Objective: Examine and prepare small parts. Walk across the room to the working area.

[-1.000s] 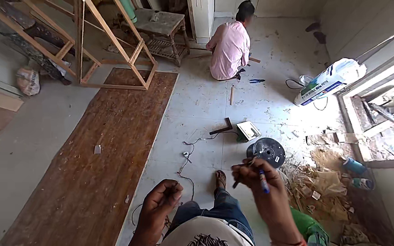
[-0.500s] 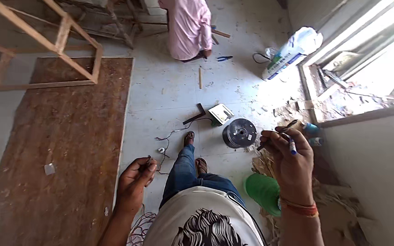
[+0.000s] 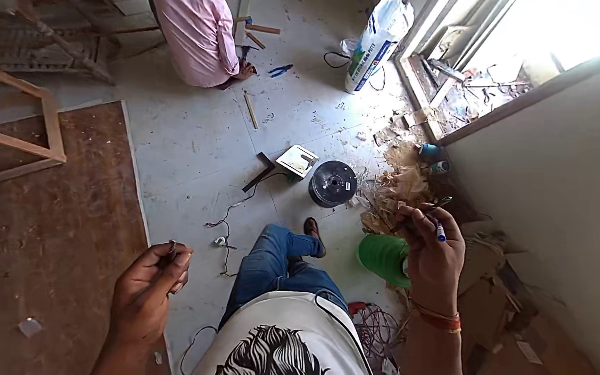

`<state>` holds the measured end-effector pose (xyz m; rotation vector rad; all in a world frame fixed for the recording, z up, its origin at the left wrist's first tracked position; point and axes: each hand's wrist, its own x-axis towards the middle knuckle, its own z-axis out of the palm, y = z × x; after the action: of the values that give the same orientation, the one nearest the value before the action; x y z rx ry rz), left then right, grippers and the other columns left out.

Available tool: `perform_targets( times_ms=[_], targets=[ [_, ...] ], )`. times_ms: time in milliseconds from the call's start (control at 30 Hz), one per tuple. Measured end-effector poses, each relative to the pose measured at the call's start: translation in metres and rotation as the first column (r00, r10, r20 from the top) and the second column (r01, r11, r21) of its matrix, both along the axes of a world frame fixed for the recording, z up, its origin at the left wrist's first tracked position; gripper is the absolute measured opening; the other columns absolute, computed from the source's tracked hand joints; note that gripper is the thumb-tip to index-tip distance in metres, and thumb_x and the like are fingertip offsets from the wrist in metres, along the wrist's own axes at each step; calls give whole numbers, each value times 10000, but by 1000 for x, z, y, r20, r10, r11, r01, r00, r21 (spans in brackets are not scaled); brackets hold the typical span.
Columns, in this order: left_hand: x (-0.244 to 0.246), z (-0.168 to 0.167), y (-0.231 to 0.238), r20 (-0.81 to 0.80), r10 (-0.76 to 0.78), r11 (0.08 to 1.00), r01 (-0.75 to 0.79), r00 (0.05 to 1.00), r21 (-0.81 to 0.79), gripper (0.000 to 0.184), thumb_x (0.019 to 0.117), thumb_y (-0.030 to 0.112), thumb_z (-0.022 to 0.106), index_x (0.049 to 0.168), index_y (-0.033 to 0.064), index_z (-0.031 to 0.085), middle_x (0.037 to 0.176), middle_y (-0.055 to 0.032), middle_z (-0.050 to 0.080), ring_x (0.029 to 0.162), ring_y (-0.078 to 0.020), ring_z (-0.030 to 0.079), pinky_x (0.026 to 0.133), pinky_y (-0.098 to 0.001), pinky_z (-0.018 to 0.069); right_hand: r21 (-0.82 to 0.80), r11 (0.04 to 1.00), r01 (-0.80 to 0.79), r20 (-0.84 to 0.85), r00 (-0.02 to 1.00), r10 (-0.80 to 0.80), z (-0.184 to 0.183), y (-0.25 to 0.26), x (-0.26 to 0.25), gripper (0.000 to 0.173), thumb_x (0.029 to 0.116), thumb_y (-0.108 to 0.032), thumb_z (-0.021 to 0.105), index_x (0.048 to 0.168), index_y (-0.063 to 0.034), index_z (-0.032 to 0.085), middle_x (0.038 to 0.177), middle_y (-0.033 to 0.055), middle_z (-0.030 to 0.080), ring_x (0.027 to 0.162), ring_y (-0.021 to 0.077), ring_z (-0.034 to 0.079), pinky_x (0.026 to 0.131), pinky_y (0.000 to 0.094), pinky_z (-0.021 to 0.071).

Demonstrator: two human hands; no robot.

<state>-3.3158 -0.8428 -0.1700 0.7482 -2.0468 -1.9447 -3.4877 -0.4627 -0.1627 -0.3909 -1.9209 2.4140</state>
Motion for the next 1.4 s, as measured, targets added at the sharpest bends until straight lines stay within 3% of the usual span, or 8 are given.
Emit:
perform_targets(
  times_ms=[133,267,400,567,733,900,1167,1400],
  targets=[
    [-3,11,14,-11,-2,1000,2,1000,5,114,971,211,659,1069,228,716,766,105,648,527,12,500,483,-149,434,3,999,-34,55,998,34,-16,7,-8,220,1009,-82,595,1221,-104,646,1057,85,754,884,173,745,785,324,636],
    [-15,32,32,10,-65,994,64,998,92,144,991,177,655,1077,258,737,842,127,689,576,31,535,515,-153,460,-39,966,-256,49,965,258,-25,-33,-23,264,996,-37,583,1250,-29,655,978,140,754,828,196,739,764,348,632],
    [-44,55,51,-98,-42,997,48,994,55,157,932,293,745,1063,209,767,881,66,719,596,21,558,510,-147,463,-47,792,-609,-108,791,602,-17,-99,-24,280,1034,-46,509,1264,18,656,1048,178,744,924,250,734,860,376,617],
    [-78,93,51,-240,-78,997,74,968,-28,274,914,312,770,1113,124,765,899,8,672,610,-5,527,512,-153,445,18,606,-795,-414,546,728,19,-159,-4,288,1058,-30,451,1257,24,652,1176,148,725,1082,239,710,955,382,599],
    [-69,116,48,-338,-73,997,56,938,-62,225,911,263,776,1083,119,795,860,-2,653,671,-9,540,576,-145,459,167,634,-755,-499,490,715,43,-186,23,231,1047,-89,554,1227,-82,700,1045,32,724,900,51,675,824,227,580],
    [-48,125,37,-376,-58,996,26,925,-91,180,923,234,764,1050,111,799,892,-2,657,667,16,531,550,-117,439,244,661,-710,-532,472,703,54,-198,35,224,1040,-101,580,1218,-128,714,1165,45,731,1036,94,698,907,251,589],
    [-28,122,26,-401,-43,997,15,915,-72,188,924,240,760,1072,130,799,913,10,655,664,34,498,561,-107,411,343,680,-648,-543,454,707,61,-212,42,200,1030,-111,599,1161,-157,743,1148,18,747,1063,113,706,917,268,599],
    [-22,120,19,-445,-51,990,104,894,96,175,967,167,705,1064,44,785,971,-20,667,700,26,517,587,-129,434,384,725,-571,-562,479,675,57,-220,48,215,999,-102,615,1115,-210,761,1108,-8,760,1077,137,710,915,297,604]
  ],
)
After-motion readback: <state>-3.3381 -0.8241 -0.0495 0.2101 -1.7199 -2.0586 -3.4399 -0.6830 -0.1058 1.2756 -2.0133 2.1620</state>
